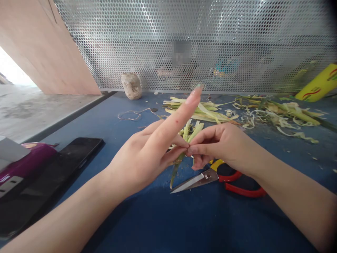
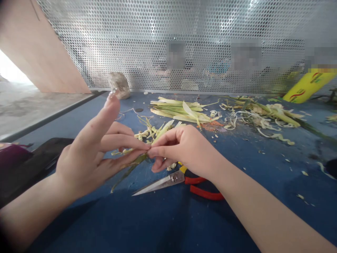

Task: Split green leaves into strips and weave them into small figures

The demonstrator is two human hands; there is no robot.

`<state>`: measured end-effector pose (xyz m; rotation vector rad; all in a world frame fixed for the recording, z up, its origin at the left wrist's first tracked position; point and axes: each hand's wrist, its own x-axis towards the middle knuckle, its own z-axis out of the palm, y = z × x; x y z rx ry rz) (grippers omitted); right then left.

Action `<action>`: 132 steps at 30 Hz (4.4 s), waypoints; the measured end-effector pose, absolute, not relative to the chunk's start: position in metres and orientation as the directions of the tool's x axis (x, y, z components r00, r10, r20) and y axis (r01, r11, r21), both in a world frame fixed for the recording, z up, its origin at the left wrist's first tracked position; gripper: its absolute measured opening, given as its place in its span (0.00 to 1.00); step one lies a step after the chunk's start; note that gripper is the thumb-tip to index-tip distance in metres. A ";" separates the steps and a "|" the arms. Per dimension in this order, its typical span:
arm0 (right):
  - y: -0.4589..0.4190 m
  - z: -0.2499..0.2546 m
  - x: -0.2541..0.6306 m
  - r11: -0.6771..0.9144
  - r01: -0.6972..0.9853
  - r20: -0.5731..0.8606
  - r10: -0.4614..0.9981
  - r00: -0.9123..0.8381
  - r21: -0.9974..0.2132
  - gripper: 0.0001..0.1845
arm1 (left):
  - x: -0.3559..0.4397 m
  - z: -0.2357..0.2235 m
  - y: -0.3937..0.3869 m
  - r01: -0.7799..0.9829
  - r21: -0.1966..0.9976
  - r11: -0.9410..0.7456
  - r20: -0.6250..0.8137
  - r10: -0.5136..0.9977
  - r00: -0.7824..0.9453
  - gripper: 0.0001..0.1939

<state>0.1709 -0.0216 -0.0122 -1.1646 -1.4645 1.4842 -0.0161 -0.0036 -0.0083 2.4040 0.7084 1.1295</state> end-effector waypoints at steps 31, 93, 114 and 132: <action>-0.029 -0.014 0.164 0.242 0.325 0.192 0.965 -0.176 -0.914 0.06 | -0.015 0.001 0.002 0.230 0.947 -0.223 0.092 0.876 0.473 0.44; -0.040 -0.011 0.161 0.590 0.703 0.668 0.711 -0.219 -0.398 0.07 | -0.015 0.005 0.000 0.115 0.987 0.113 -0.149 0.913 0.380 0.41; -0.046 -0.017 0.156 0.557 0.826 0.616 0.682 -0.394 -0.088 0.10 | -0.014 -0.008 -0.006 0.117 0.990 -0.084 0.029 0.913 0.407 0.56; -0.048 -0.022 0.157 0.468 0.871 0.671 0.599 -0.437 0.149 0.07 | -0.012 -0.003 0.000 0.014 0.994 -0.108 0.089 0.878 0.471 0.51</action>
